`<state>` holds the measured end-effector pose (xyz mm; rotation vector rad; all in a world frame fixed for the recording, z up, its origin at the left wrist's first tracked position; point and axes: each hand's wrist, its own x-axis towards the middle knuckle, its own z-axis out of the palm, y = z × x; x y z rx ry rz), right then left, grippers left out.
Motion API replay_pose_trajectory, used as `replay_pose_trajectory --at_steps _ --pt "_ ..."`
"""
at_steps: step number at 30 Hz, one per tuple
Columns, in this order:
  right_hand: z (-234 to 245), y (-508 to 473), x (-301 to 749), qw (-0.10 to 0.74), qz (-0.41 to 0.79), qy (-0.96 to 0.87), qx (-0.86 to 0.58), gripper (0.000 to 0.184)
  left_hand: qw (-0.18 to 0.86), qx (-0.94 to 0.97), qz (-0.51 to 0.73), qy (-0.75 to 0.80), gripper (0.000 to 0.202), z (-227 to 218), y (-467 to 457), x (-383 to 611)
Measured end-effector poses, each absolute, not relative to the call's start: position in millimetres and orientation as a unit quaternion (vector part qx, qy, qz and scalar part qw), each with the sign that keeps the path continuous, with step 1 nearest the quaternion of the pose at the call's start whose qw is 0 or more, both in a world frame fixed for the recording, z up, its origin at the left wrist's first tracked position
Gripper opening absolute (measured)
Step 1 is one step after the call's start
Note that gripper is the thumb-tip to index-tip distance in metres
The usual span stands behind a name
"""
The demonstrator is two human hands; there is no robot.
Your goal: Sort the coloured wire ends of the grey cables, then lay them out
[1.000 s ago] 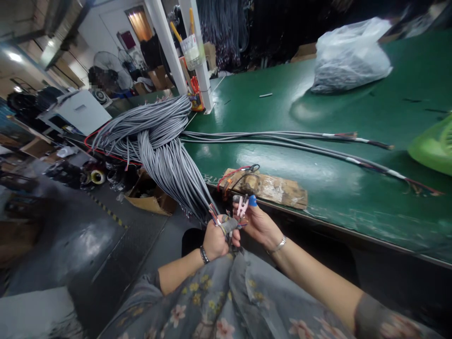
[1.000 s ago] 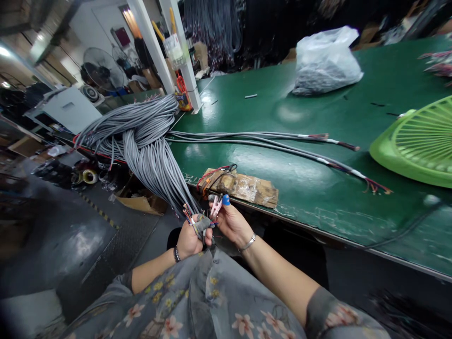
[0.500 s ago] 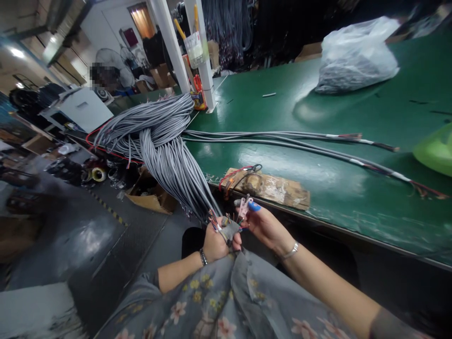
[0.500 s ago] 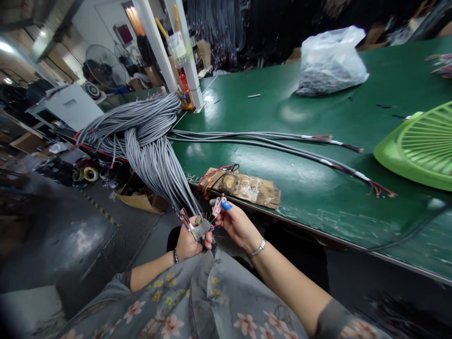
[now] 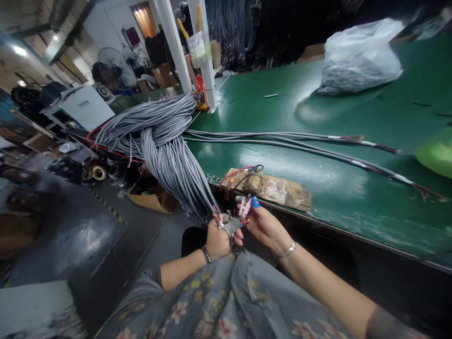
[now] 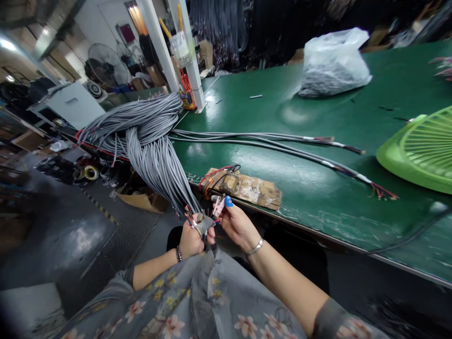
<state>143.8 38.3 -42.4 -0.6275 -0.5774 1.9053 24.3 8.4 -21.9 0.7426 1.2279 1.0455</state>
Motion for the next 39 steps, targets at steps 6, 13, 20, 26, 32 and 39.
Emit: replay_pose_trajectory --at_steps 6,13,20,26,32,39 --pt "-44.8 35.2 149.9 0.488 0.812 -0.185 -0.262 0.043 0.632 0.345 0.450 0.529 0.045 -19.5 4.6 19.7" --pt "-38.3 32.3 168.9 0.348 0.813 -0.344 -0.316 0.042 0.630 0.407 0.399 0.528 0.046 -20.4 -2.3 9.8" --pt "-26.5 26.3 168.0 0.343 0.729 -0.500 -0.319 0.033 0.661 0.477 0.273 0.511 0.037 -12.2 0.4 10.4" --pt "-34.8 20.1 172.3 0.431 0.653 -0.474 -0.404 0.041 0.651 0.442 0.322 0.526 0.041 -13.3 4.3 9.7" --pt "-36.0 5.3 156.0 0.463 0.715 -0.396 -0.342 0.038 0.659 0.402 0.354 0.528 0.047 -20.4 4.7 11.4" --pt "-27.6 10.4 147.4 0.442 0.727 -0.401 -0.339 0.036 0.668 0.462 0.311 0.494 0.042 -19.4 3.9 5.5"
